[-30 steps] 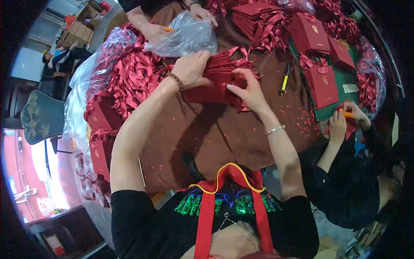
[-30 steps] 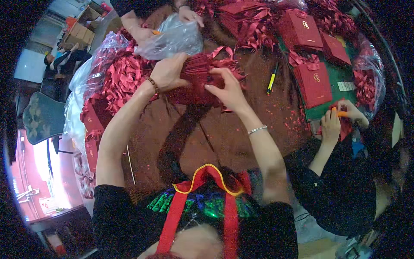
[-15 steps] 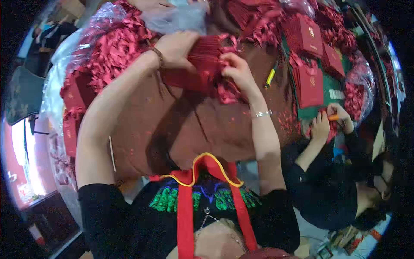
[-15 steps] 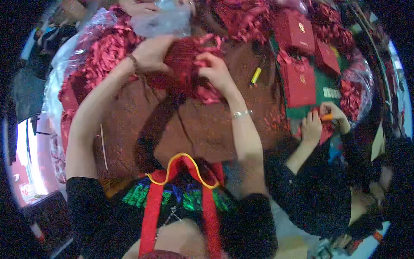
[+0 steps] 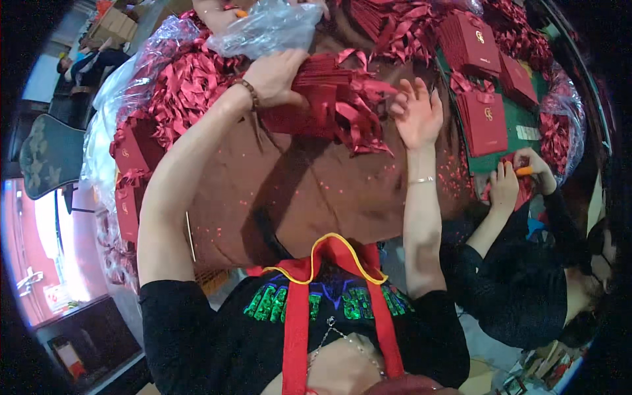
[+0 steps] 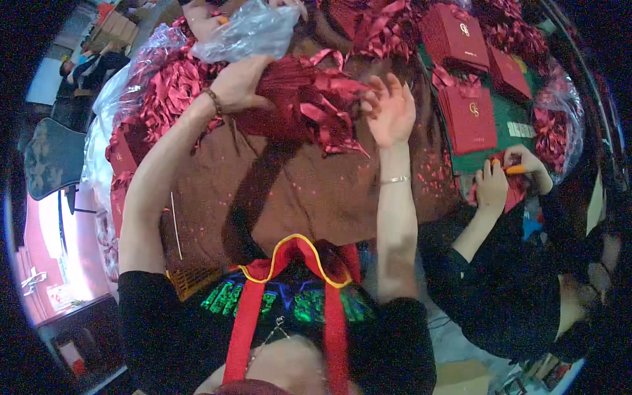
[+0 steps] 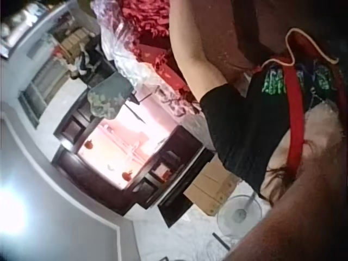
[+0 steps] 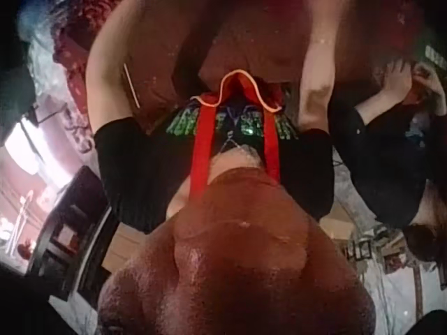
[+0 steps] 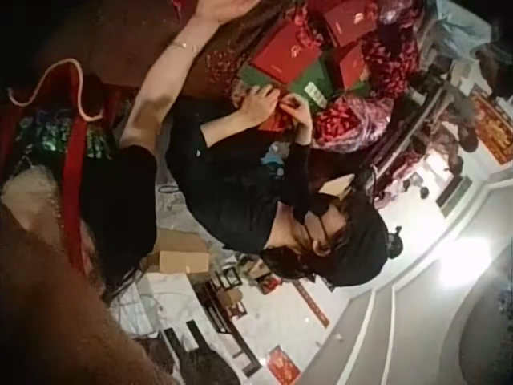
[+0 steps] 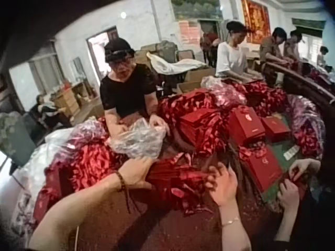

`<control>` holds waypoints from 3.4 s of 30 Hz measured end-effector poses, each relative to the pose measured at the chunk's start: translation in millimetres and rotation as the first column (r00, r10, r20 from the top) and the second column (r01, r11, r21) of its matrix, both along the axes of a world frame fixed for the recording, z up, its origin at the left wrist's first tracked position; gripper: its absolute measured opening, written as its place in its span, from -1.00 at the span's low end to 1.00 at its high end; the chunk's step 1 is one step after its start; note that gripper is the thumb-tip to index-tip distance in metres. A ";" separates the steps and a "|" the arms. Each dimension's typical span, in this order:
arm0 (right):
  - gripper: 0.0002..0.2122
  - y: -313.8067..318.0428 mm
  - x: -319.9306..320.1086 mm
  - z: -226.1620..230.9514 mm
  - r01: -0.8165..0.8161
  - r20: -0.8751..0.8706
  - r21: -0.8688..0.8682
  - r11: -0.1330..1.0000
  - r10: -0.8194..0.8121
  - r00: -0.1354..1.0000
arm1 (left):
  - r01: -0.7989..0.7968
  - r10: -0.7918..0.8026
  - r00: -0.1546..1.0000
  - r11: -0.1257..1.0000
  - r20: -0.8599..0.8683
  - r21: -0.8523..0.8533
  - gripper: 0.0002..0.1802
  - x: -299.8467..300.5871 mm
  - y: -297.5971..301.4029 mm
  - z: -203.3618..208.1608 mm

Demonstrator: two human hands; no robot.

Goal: The person attaches ribbon handles to red gift bags by hand, then gathers and aligns the completed gift bags into a stack.

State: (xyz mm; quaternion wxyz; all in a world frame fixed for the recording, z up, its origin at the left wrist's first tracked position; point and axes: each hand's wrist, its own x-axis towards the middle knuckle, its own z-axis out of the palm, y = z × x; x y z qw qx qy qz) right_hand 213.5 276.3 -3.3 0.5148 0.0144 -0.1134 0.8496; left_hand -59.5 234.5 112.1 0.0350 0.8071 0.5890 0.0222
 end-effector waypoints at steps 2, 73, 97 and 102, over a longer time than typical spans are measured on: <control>-0.64 -4.9 -9.3 19.0 0.343 0.627 0.226 0.912 -0.406 0.665 | 0.028 -0.028 0.999 1.000 0.034 -0.005 -0.16 -2.3 1.9 3.1; -0.55 3.9 -13.8 11.7 -0.456 0.363 0.253 0.853 0.353 0.862 | -0.037 0.152 0.040 0.988 0.988 -0.150 -0.26 13.4 -21.0 -62.0; -0.52 -43.4 -21.3 51.4 -0.290 0.809 0.024 0.957 0.152 0.568 | -0.012 0.348 -0.238 0.933 0.907 -0.361 -0.42 16.4 -29.7 -67.0; -0.49 -49.7 -25.8 73.2 -0.224 0.675 -0.228 0.948 0.319 0.666 | -0.283 0.266 0.037 0.927 0.963 -0.245 -0.75 21.5 -22.0 -60.1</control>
